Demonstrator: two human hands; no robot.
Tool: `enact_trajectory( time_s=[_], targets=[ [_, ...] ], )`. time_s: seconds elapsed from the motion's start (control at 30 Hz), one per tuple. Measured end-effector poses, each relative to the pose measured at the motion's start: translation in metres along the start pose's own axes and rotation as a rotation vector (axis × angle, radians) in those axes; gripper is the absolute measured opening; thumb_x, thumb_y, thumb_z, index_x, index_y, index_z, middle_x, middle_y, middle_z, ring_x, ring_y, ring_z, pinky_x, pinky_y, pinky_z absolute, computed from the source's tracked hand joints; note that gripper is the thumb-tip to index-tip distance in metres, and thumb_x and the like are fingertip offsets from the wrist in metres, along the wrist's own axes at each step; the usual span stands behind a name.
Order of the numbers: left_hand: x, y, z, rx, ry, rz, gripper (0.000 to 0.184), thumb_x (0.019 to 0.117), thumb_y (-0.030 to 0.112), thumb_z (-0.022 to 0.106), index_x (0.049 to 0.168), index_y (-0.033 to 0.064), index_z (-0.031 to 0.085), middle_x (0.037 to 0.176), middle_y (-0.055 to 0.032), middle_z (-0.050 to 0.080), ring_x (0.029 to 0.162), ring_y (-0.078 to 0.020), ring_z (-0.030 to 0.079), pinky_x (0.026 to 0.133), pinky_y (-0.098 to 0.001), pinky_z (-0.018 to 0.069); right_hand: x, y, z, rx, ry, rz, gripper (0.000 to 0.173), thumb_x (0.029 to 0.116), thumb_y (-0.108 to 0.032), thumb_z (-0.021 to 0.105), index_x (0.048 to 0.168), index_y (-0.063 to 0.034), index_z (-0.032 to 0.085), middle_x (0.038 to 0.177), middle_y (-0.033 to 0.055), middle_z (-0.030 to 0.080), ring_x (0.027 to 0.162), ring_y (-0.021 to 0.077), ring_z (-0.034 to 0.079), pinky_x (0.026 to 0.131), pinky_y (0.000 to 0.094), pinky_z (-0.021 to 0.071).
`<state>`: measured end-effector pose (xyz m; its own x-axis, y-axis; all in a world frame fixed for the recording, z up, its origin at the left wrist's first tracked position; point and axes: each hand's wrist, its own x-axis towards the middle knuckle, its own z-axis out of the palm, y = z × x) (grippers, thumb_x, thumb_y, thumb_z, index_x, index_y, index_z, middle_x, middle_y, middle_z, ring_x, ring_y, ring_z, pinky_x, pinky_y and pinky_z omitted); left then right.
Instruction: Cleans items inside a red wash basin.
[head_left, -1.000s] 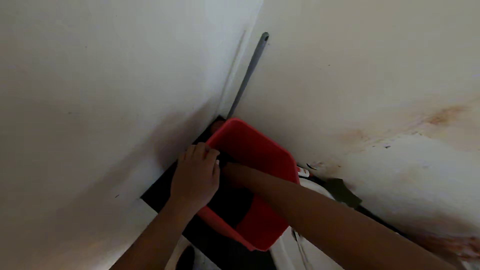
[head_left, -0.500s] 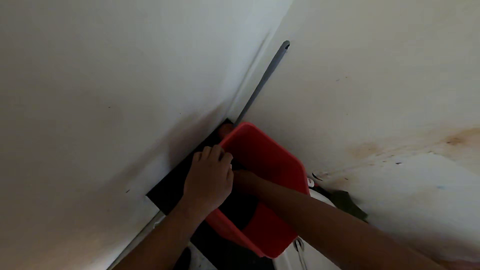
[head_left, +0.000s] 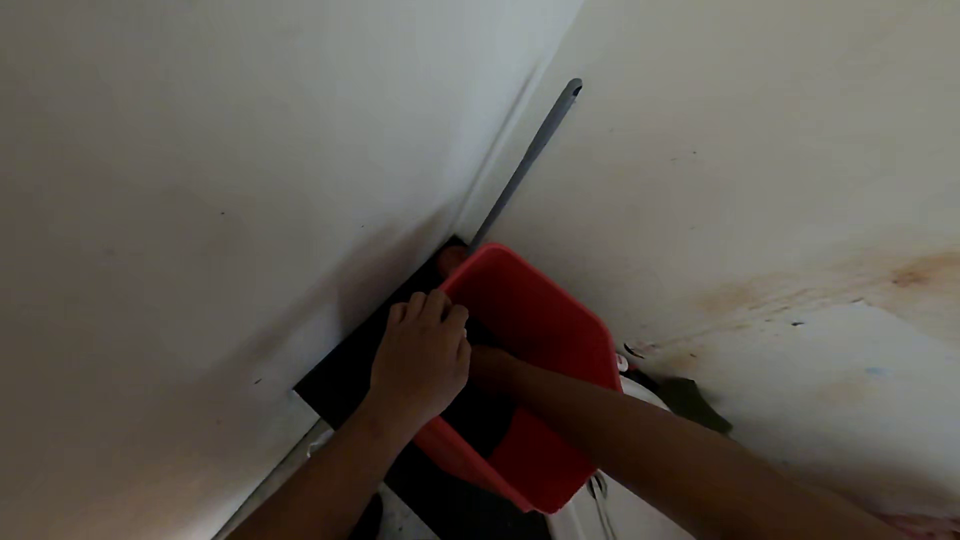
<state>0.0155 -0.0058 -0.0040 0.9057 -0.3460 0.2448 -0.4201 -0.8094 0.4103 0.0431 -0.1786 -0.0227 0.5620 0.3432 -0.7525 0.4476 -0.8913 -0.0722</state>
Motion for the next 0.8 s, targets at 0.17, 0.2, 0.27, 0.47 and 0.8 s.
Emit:
enact_trajectory(
  time_s=[0.17,0.2,0.27,0.47,0.8],
  targets=[
    [0.002,0.000,-0.002,-0.001,-0.047,0.001,0.031,0.1033,0.037,0.052,0.123,0.0216,0.070,0.125,-0.0015,0.063,0.119,-0.0214,0.058,0.101,-0.0435,0.0449,0.002,0.001,0.000,-0.012,-0.013,0.004,0.033,0.1008,-0.012,0.063,0.132,-0.0007,0.062,0.128,0.0229,0.064,0.116,0.0408,0.064,0.095,0.0599,0.0525],
    [0.002,0.000,-0.002,-0.002,-0.048,0.001,0.031,0.1034,0.037,0.052,0.123,0.0216,0.071,0.124,-0.0014,0.063,0.119,-0.0212,0.058,0.101,-0.0433,0.0448,0.002,0.002,0.001,-0.009,0.003,0.002,0.032,0.1008,-0.013,0.063,0.130,-0.0010,0.064,0.127,0.0229,0.065,0.116,0.0410,0.064,0.094,0.0605,0.0524],
    [0.002,0.000,-0.001,-0.003,-0.029,0.003,0.030,0.1030,0.037,0.052,0.121,0.0221,0.071,0.123,-0.0004,0.063,0.117,-0.0204,0.058,0.100,-0.0424,0.0444,0.003,0.002,0.002,-0.002,0.014,-0.002,0.030,0.1010,-0.014,0.062,0.127,-0.0001,0.064,0.126,0.0238,0.064,0.114,0.0423,0.064,0.093,0.0618,0.0525],
    [0.002,-0.001,-0.001,-0.004,-0.018,0.005,0.030,0.1026,0.037,0.053,0.121,0.0217,0.071,0.123,-0.0005,0.063,0.117,-0.0201,0.058,0.100,-0.0423,0.0444,-0.031,-0.030,-0.029,0.055,-0.080,0.095,0.036,0.1081,-0.007,0.046,0.141,0.0061,0.053,0.143,0.0280,0.054,0.131,0.0436,0.055,0.105,0.0596,0.0447],
    [0.002,0.000,-0.005,0.001,-0.077,-0.001,0.031,0.1034,0.036,0.052,0.124,0.0218,0.070,0.126,-0.0007,0.063,0.119,-0.0205,0.057,0.102,-0.0426,0.0435,-0.015,-0.009,-0.006,-0.059,-0.030,-0.033,0.031,0.1072,-0.007,0.048,0.134,0.0031,0.059,0.132,0.0250,0.062,0.123,0.0414,0.061,0.102,0.0571,0.0485]
  ],
)
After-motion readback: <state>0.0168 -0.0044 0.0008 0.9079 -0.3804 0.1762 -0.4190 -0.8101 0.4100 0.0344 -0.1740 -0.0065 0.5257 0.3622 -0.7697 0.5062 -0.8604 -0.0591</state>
